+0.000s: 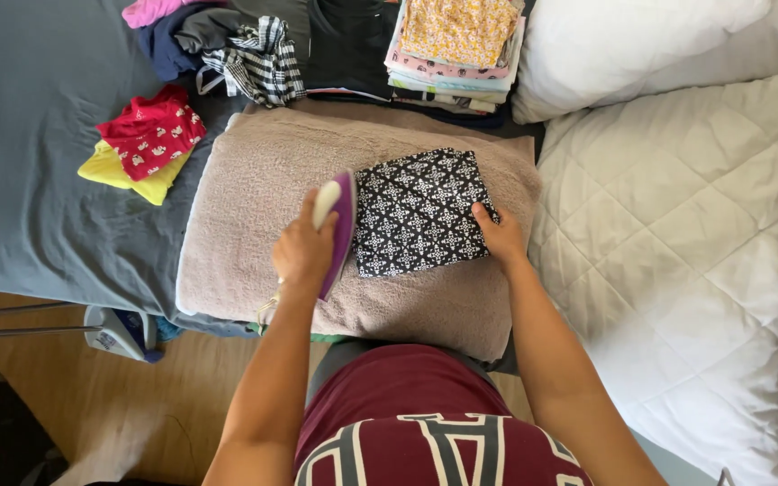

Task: The person irons a black and white patterned garment on a towel-covered surface, smoothing it out and folding it after ironing. They then pick up a checkered shirt and begin ironing it.

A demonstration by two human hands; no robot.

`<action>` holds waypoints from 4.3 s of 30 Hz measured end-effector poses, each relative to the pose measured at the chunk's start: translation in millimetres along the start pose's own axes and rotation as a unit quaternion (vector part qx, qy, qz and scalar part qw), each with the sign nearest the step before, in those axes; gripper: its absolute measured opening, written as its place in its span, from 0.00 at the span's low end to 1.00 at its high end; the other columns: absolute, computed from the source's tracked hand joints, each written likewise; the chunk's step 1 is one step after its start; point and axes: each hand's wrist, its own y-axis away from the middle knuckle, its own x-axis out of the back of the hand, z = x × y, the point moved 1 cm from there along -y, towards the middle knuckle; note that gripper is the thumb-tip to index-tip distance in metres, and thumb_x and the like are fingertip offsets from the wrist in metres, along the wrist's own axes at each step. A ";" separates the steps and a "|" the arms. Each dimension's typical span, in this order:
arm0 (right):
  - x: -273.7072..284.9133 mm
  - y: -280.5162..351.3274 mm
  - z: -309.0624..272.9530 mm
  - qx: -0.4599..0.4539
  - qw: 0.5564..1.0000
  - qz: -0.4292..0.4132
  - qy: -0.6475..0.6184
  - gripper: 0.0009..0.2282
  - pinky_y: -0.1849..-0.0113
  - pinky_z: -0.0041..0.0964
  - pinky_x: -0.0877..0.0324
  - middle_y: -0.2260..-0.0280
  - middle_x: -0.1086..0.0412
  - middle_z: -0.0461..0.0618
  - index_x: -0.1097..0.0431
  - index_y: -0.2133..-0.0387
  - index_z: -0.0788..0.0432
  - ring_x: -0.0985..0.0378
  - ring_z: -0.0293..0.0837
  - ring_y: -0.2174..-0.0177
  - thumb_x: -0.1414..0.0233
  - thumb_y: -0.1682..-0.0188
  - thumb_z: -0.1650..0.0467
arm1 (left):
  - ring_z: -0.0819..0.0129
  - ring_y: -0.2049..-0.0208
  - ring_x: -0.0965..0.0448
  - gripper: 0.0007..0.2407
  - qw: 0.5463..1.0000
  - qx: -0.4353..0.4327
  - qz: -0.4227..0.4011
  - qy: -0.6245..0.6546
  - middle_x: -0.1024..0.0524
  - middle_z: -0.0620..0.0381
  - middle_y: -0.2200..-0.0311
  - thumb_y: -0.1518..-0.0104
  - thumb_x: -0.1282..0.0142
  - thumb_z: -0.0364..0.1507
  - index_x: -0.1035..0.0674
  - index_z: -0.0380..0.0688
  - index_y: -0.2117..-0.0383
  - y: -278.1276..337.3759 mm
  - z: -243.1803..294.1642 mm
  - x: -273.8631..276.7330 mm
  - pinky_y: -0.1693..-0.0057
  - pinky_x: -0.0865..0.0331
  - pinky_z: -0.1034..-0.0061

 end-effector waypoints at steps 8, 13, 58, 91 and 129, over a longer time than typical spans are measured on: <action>4.1 -20.7 18.9 -0.034 0.999 -0.015 0.025 0.24 0.53 0.47 0.32 0.62 0.24 0.57 0.22 0.58 0.54 0.24 0.56 0.54 0.45 0.48 0.48 | 0.48 0.61 0.16 0.22 0.982 -0.170 0.058 0.061 0.19 0.48 0.63 0.35 0.55 0.50 0.38 0.77 0.35 26.3 66.8 33.4 0.57 0.22 0.55; -1.8 -30.4 30.9 -0.001 1.000 0.005 0.025 0.25 0.52 0.50 0.34 0.62 0.25 0.60 0.24 0.56 0.60 0.25 0.57 0.54 0.51 0.43 0.50 | 0.47 0.63 0.15 0.20 0.948 -0.312 -0.035 -0.042 0.19 0.50 0.64 0.35 0.63 0.51 0.39 0.83 0.35 38.8 102.8 -9.1 0.57 0.21 0.57; 1.6 -28.9 32.8 -0.127 0.992 -0.012 -0.022 0.24 0.61 0.46 0.26 0.63 0.27 0.60 0.25 0.55 0.62 0.22 0.54 0.60 0.35 0.54 0.55 | 0.53 0.68 0.15 0.20 0.977 -0.187 0.069 -0.072 0.22 0.53 0.69 0.34 0.55 0.50 0.39 0.85 0.36 -12.8 58.0 -9.7 0.62 0.19 0.57; 46.4 79.0 -224.1 0.186 0.934 -0.080 -0.294 0.10 0.55 0.46 0.24 0.60 0.25 0.54 0.27 0.54 0.58 0.20 0.47 0.59 0.44 0.45 0.66 | 0.50 0.63 0.15 0.22 0.998 -0.004 0.044 -0.047 0.19 0.47 0.66 0.33 0.68 0.54 0.41 0.80 0.33 -34.9 -64.0 6.5 0.60 0.21 0.58; -5.6 -22.2 44.5 -0.014 0.996 0.006 0.092 0.23 0.63 0.46 0.28 0.65 0.28 0.56 0.29 0.62 0.58 0.23 0.55 0.62 0.32 0.59 0.56 | 0.47 0.73 0.16 0.19 0.977 -0.186 0.092 -0.054 0.24 0.52 0.74 0.38 0.57 0.56 0.36 0.91 0.39 19.7 9.6 -37.2 0.64 0.19 0.53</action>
